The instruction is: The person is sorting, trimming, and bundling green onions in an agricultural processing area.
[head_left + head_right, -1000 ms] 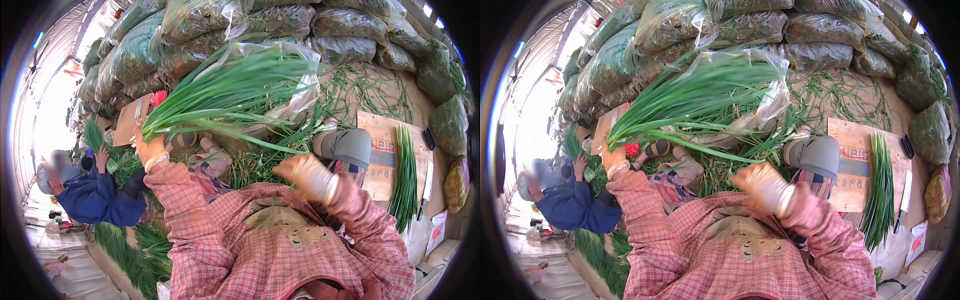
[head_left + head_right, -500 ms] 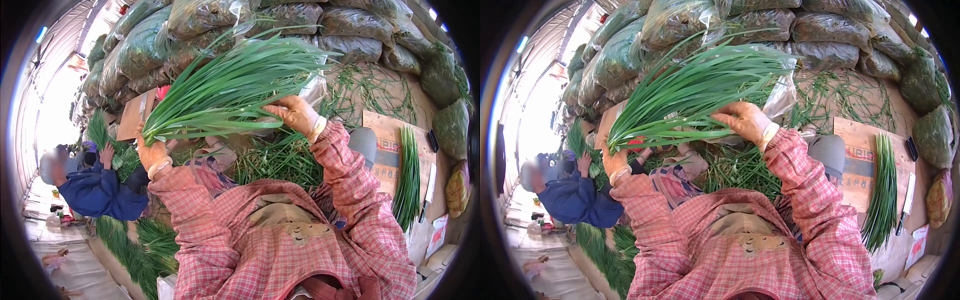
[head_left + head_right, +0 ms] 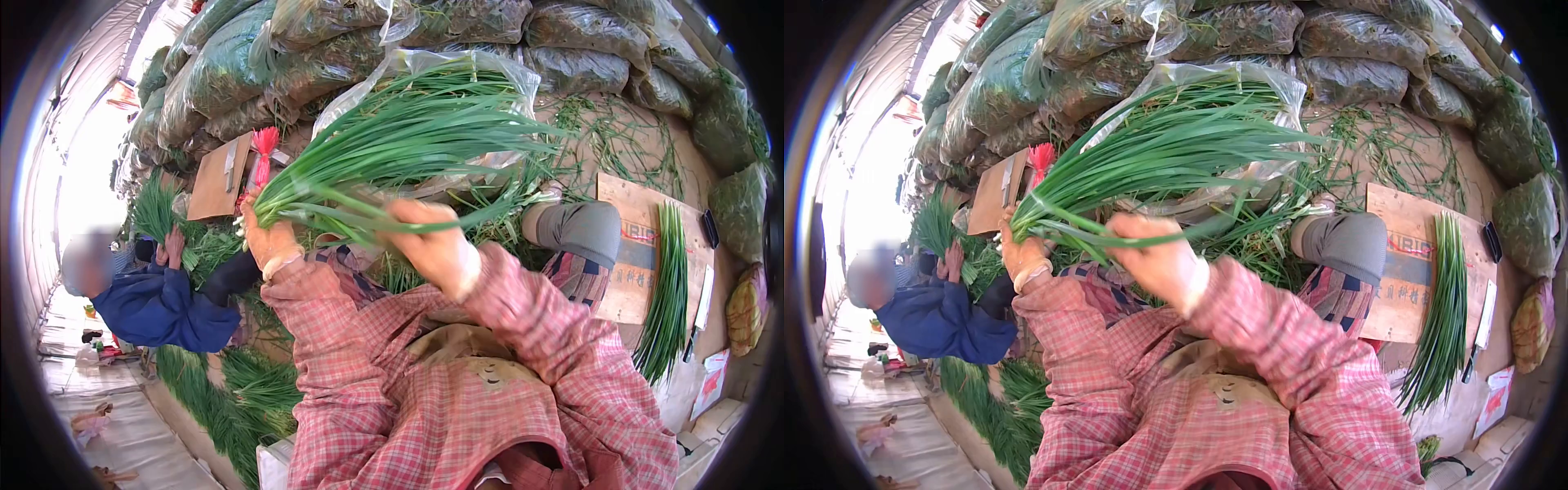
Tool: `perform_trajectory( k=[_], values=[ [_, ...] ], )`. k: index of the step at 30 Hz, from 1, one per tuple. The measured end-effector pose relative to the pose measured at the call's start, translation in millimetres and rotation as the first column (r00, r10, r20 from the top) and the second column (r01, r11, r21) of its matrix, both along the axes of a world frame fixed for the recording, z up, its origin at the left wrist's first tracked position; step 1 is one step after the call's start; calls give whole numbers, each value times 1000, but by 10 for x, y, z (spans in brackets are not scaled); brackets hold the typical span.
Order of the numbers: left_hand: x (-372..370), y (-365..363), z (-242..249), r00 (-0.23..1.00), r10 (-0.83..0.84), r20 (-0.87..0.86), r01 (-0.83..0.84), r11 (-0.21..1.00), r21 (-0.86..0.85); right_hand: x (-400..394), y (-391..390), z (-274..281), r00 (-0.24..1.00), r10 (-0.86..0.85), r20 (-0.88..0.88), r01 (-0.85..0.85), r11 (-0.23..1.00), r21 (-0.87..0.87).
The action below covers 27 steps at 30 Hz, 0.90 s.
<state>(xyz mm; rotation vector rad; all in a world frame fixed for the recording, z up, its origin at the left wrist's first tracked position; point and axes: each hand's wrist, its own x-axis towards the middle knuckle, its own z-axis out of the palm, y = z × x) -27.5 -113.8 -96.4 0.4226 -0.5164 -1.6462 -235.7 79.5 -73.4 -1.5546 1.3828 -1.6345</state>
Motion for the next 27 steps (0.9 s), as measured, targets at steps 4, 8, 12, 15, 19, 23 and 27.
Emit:
perform_trajectory(
  k=[4, 8, 12, 15, 19, 23, 27],
  values=[
    [361, -216, -270, 992, 61, -111, -47, 991, 123, -107, 761, 64, 961, 228, -159, -269, 907, -326],
    [482, -198, -212, 990, 19, -137, -10, 998, 67, -428, 951, -245, 556, 747, -363, -641, 664, 385],
    [474, -158, -130, 983, 35, -181, -28, 999, 42, -588, 633, 115, 871, 128, -473, -116, 992, 55],
    [364, -62, -11, 997, 7, -81, -6, 1000, 13, -464, 232, 318, 838, -208, -504, 136, 975, -178],
    [247, 38, 132, 998, 53, -41, -55, 998, -44, -303, -211, 127, 836, -242, -493, 188, 970, -157],
    [76, 196, 329, 992, 115, -44, -118, 991, -67, -158, -408, -97, 841, -211, -498, 155, 976, -151],
    [92, 148, 222, 996, 14, -86, -25, 993, -119, 46, -167, -120, 654, -255, -712, 81, 960, -269]
  ],
)
